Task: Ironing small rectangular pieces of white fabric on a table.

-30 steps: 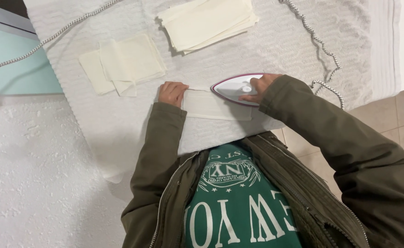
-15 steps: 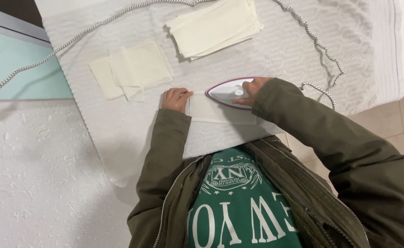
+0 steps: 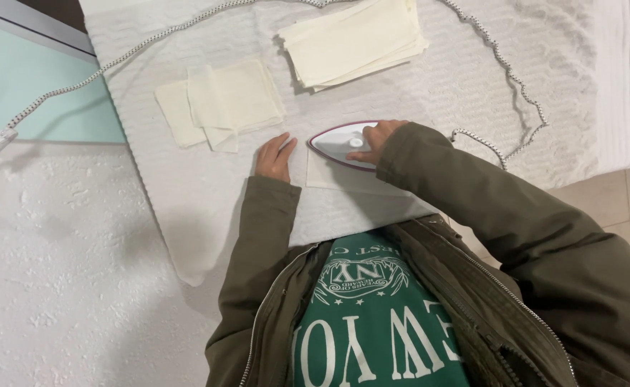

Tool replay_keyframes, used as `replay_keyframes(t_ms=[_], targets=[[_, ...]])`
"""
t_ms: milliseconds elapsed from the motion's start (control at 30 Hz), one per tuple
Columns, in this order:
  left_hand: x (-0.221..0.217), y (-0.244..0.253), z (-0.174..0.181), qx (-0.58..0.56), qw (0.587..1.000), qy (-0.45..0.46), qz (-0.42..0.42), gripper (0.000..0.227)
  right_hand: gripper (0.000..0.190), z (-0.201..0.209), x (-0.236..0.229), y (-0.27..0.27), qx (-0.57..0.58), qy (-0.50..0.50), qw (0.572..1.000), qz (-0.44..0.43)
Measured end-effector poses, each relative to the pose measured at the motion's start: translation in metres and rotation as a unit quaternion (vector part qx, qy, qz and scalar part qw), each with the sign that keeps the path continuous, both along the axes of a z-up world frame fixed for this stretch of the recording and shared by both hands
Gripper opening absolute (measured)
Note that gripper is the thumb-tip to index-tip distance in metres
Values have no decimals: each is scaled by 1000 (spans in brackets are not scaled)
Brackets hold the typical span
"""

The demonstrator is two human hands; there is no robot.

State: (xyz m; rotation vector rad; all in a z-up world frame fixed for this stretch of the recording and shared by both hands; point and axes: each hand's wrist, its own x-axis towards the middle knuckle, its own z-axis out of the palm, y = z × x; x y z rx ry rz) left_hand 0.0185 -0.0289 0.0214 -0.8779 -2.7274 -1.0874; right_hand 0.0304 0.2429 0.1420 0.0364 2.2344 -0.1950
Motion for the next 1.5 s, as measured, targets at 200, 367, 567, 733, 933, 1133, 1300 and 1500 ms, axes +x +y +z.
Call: replay_keyframes(t_ms=[200,367,567,733,933,1133,1300,1500], targets=[[9,2,13,24,998,-47,38,54,75,4,-13,-19,-2,2,1000,7],[8,2,9,41,997,-53,50,54,75,4,-17,-24,-7,16,1000,1],[7,0,-13,50,991,-63,108,60,77,-13,-23,-28,-4,32,999,1],[10,-2,-7,71,987,-91,115,63,76,-15,-20,-33,-5,34,999,-2],[10,-2,-11,76,987,-84,117,65,77,-16,-25,-33,-3,31,999,10],[6,-2,-17,76,988,-79,107,61,78,-21,-26,-33,21,39,999,19],[6,-4,-18,75,990,-74,94,63,79,-30,-24,-29,19,24,1000,-6],[7,0,-14,59,989,-65,121,61,77,-14,-24,-32,22,-11,1000,1]])
